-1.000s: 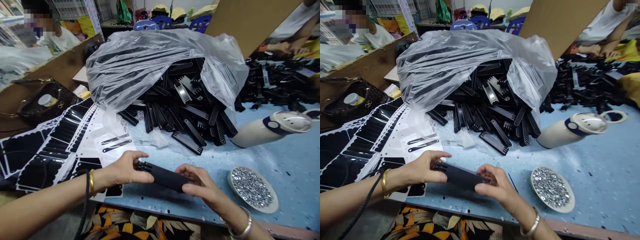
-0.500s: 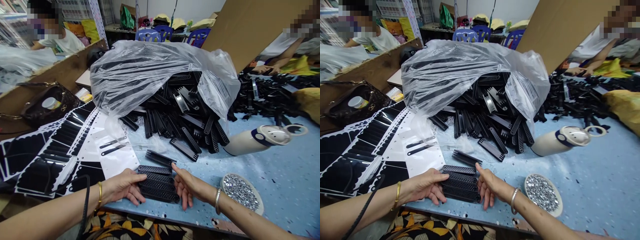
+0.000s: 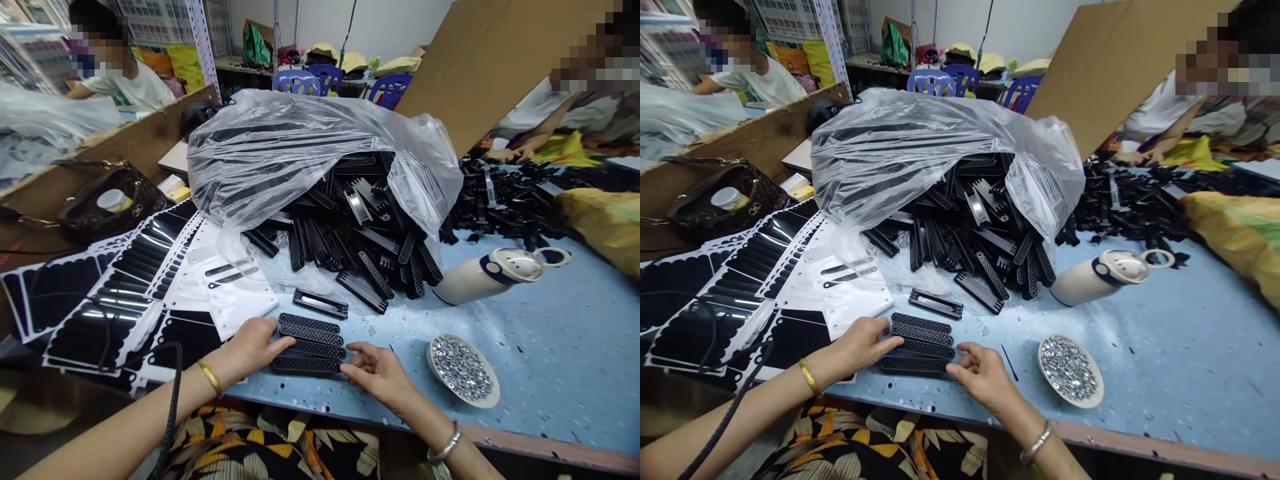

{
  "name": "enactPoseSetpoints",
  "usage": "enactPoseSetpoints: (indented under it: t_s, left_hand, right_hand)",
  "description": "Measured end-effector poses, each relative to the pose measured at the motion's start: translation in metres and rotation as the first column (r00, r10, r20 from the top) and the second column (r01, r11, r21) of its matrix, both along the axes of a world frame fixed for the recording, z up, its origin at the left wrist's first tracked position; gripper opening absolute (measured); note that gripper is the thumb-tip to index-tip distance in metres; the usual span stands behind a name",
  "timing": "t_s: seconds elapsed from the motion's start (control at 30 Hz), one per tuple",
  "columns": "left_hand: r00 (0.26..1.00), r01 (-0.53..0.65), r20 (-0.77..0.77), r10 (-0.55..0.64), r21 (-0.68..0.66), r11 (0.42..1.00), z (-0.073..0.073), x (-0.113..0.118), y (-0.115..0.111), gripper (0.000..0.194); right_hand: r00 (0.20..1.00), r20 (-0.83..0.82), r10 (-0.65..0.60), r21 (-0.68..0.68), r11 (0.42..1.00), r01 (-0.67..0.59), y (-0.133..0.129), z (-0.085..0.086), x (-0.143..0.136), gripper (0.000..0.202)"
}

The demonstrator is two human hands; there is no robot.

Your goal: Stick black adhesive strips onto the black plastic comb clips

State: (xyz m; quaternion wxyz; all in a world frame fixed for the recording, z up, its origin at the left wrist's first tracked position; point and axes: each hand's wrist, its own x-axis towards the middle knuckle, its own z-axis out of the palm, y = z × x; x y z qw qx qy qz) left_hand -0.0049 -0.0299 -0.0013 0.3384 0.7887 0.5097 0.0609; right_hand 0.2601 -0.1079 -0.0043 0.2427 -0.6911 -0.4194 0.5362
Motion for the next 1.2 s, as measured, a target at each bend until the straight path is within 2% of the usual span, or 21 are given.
enactPoseSetpoints:
  t_s: [0.17, 0.27, 0.37, 0.47, 0.5, 0.57, 0.63, 0.8, 0.9, 1.07, 1.2]
  left_hand:
    - [0.964, -0.106, 0.251, 0.089, 0.058, 0.993, -0.010, -0.001, -0.008, 0.037]
    - [0.964, -0.103, 0.258, 0.067, 0.128, 0.986, -0.021, 0.001, -0.010, 0.034]
    - [0.973, -0.080, 0.229, 0.034, 0.197, 0.977, -0.026, 0.000, -0.006, 0.029]
    - [0.971, -0.057, 0.239, -0.019, 0.306, 0.950, -0.018, 0.000, 0.010, 0.034]
    - [0.973, -0.017, 0.222, -0.066, 0.351, 0.936, -0.013, 0.002, 0.018, 0.034]
    - [0.975, 0.137, 0.109, -0.194, 0.394, 0.909, -0.003, 0.012, 0.037, 0.032]
    - [0.959, 0.283, -0.077, -0.273, 0.328, 0.901, 0.003, 0.027, 0.057, 0.027]
    - [0.946, 0.312, -0.169, -0.275, 0.265, 0.912, -0.002, 0.057, 0.089, 0.022]
    - [0.941, 0.332, -0.156, -0.301, 0.240, 0.912, -0.007, 0.056, 0.094, 0.024]
    - [0.936, 0.350, -0.111, -0.333, 0.218, 0.911, -0.005, 0.043, 0.091, 0.038]
    - [0.938, 0.347, -0.080, -0.338, 0.237, 0.907, -0.004, 0.040, 0.085, 0.016]
  right_hand:
    - [0.984, 0.176, -0.020, 0.283, 0.959, -0.031, -0.001, -0.021, 0.003, 0.046]
    - [0.950, 0.312, -0.032, 0.404, 0.909, -0.102, 0.006, -0.036, -0.003, 0.042]
    - [0.918, 0.392, -0.063, 0.451, 0.883, -0.132, 0.015, -0.042, -0.001, 0.036]
    - [0.874, 0.470, -0.121, 0.479, 0.867, -0.137, 0.029, -0.041, 0.012, 0.036]
    - [0.861, 0.491, -0.134, 0.485, 0.863, -0.142, 0.034, -0.040, 0.016, 0.037]
    - [0.843, 0.521, -0.137, 0.488, 0.858, -0.162, 0.046, -0.038, 0.021, 0.038]
    - [0.838, 0.533, -0.121, 0.484, 0.856, -0.184, 0.058, -0.039, 0.020, 0.040]
    - [0.845, 0.523, -0.112, 0.458, 0.873, -0.168, 0.079, -0.041, 0.014, 0.040]
    - [0.856, 0.510, -0.091, 0.436, 0.885, -0.166, 0.086, -0.040, 0.015, 0.033]
    - [0.893, 0.443, -0.079, 0.421, 0.898, -0.129, 0.083, -0.038, 0.010, 0.020]
    - [0.922, 0.375, -0.100, 0.443, 0.893, -0.083, 0.074, -0.036, 0.003, 0.021]
